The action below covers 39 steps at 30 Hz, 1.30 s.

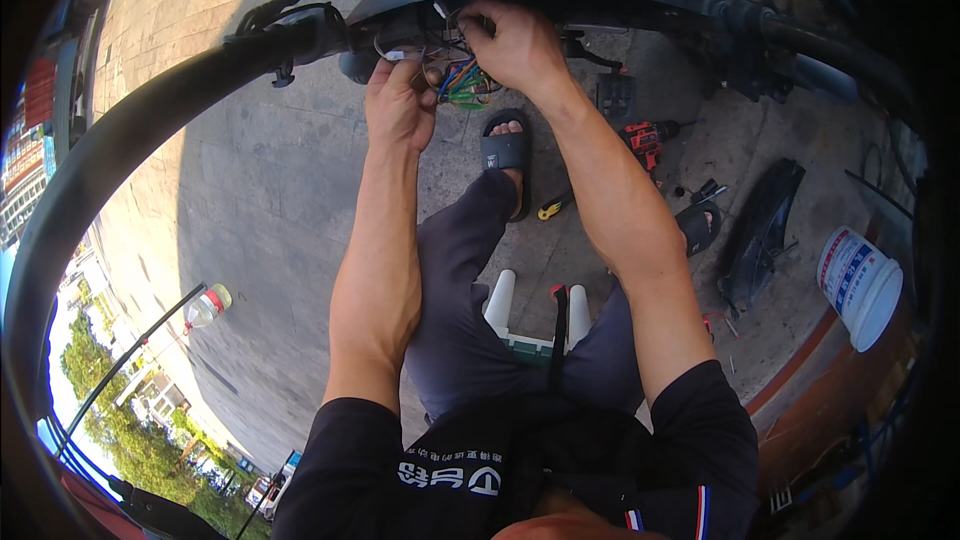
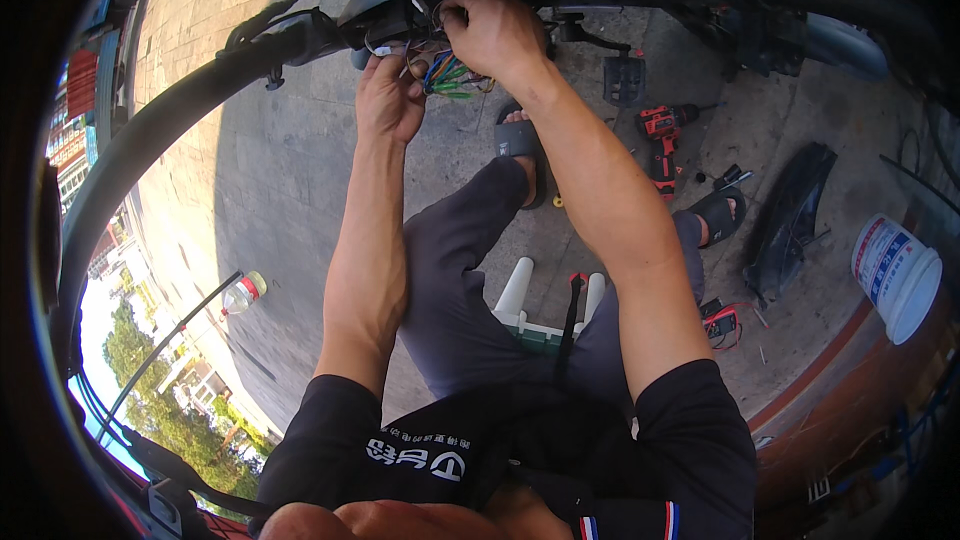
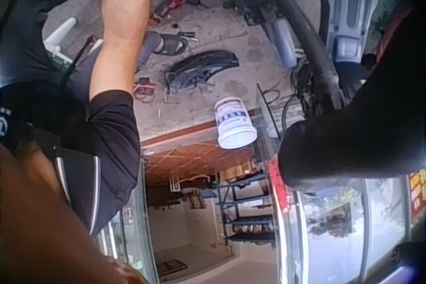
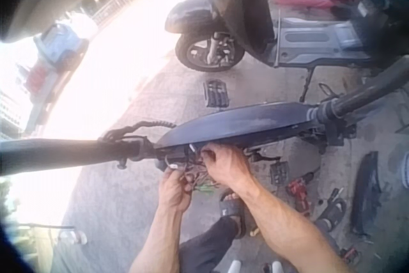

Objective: The person sits on a stool and works on the exposed wiring under the handlebars of an electric scooter. They strip wire ends, connect wires using connectors, and wrap connections with electrical tape. The person also removes and reattaches a handlebar grip and continues adjusting the wiring bundle.

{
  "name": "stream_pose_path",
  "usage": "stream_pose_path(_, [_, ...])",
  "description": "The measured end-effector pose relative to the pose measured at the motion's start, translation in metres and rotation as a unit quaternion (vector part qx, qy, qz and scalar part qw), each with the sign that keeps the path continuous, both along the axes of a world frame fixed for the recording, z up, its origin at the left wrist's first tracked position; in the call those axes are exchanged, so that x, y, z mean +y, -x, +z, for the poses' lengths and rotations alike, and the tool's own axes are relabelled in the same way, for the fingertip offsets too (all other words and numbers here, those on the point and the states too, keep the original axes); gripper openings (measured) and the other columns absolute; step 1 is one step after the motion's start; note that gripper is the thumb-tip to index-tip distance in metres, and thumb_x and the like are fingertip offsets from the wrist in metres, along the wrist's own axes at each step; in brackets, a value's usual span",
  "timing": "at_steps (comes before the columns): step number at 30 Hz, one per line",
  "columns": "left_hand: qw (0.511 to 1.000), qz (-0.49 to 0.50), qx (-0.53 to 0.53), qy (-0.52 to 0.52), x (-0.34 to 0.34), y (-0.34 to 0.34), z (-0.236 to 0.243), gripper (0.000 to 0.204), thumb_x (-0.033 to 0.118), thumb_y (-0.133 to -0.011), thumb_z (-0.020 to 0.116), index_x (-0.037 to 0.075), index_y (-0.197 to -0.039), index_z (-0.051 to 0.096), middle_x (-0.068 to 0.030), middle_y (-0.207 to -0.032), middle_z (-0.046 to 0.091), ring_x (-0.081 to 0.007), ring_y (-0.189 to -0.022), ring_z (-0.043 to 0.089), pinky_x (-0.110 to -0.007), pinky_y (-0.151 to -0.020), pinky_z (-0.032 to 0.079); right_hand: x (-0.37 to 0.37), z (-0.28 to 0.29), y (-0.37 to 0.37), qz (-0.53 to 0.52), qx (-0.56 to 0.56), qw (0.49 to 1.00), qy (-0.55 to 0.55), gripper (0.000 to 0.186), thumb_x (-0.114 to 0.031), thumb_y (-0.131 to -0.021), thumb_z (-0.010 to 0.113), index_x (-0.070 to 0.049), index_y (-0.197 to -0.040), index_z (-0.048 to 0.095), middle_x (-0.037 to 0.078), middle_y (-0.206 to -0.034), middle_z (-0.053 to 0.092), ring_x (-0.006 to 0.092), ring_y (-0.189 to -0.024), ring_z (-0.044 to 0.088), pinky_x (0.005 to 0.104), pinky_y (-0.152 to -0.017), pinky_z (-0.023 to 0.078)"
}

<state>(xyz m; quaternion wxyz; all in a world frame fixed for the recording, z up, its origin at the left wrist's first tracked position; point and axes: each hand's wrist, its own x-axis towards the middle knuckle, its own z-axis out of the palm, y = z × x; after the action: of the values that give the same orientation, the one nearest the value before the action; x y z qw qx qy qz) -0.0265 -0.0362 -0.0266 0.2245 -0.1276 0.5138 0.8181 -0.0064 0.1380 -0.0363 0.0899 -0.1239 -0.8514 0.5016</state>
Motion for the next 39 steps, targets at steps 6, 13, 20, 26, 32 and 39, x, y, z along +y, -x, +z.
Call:
stream_pose_path(6, [0.999,0.036,0.001,-0.012,0.006,0.000,-0.001,0.013,0.002,-0.094,0.060,0.008,-0.106,0.058,-0.0056,-0.090,0.066,-0.0126,-0.063,0.059,-0.020,-0.043,0.037,0.004,-0.005,0.001,0.030,0.061,0.997,0.021,0.022,-0.027,-0.088,0.063,-0.015,-0.103,0.074,0.012,-0.094,0.073,0.0319,-0.087,0.071,0.0407,-0.076,0.056])
stream_pose_path(13, [0.999,-0.026,0.002,0.029,0.003,0.004,-0.003,0.019,0.004,-0.096,0.060,0.012,-0.113,0.059,-0.0045,-0.094,0.066,-0.0131,-0.069,0.059,-0.020,-0.046,0.037,0.010,-0.007,0.001,0.082,0.033,0.995,0.045,0.024,-0.029,-0.086,0.064,-0.019,-0.104,0.074,0.010,-0.095,0.073,0.0311,-0.087,0.070,0.0412,-0.075,0.056])
stream_pose_path(20, [0.999,-0.036,0.006,0.024,0.004,0.002,-0.004,0.019,0.004,-0.094,0.061,0.010,-0.112,0.059,-0.0046,-0.094,0.066,-0.0137,-0.070,0.060,-0.022,-0.049,0.039,0.006,0.002,-0.001,0.080,0.008,0.996,-0.043,0.020,-0.023,-0.089,0.066,-0.013,-0.106,0.072,0.012,-0.091,0.072,0.0296,-0.084,0.071,0.0377,-0.073,0.055])
stream_pose_path(26, [0.999,-0.034,-0.001,0.033,0.001,0.003,-0.006,0.017,0.002,-0.093,0.060,0.007,-0.110,0.059,-0.0050,-0.094,0.067,-0.0134,-0.071,0.060,-0.023,-0.050,0.039,-0.004,-0.001,-0.003,-0.004,0.039,0.999,0.033,0.018,-0.022,-0.091,0.066,-0.013,-0.105,0.070,0.013,-0.083,0.071,0.0283,-0.077,0.071,0.0364,-0.068,0.054])
stream_pose_path(32, [0.999,-0.024,-0.009,0.040,0.003,0.002,-0.006,0.015,0.002,-0.093,0.059,0.006,-0.108,0.059,-0.0060,-0.094,0.067,-0.0124,-0.071,0.060,-0.023,-0.050,0.039,-0.008,-0.011,0.001,-0.059,0.074,0.994,0.062,0.017,-0.022,-0.093,0.066,-0.011,-0.105,0.070,0.013,-0.081,0.070,0.0261,-0.074,0.071,0.0346,-0.067,0.053])
stream_pose_path(39, [0.999,-0.003,-0.014,0.038,0.009,-0.001,-0.002,0.012,0.004,-0.093,0.062,0.000,-0.103,0.057,-0.0075,-0.082,0.064,-0.0131,-0.064,0.060,-0.022,-0.047,0.040,-0.005,-0.016,0.003,-0.068,0.119,0.988,0.071,0.016,-0.022,-0.091,0.065,-0.012,-0.103,0.070,0.013,-0.087,0.072,0.0323,-0.081,0.071,0.0390,-0.070,0.055])
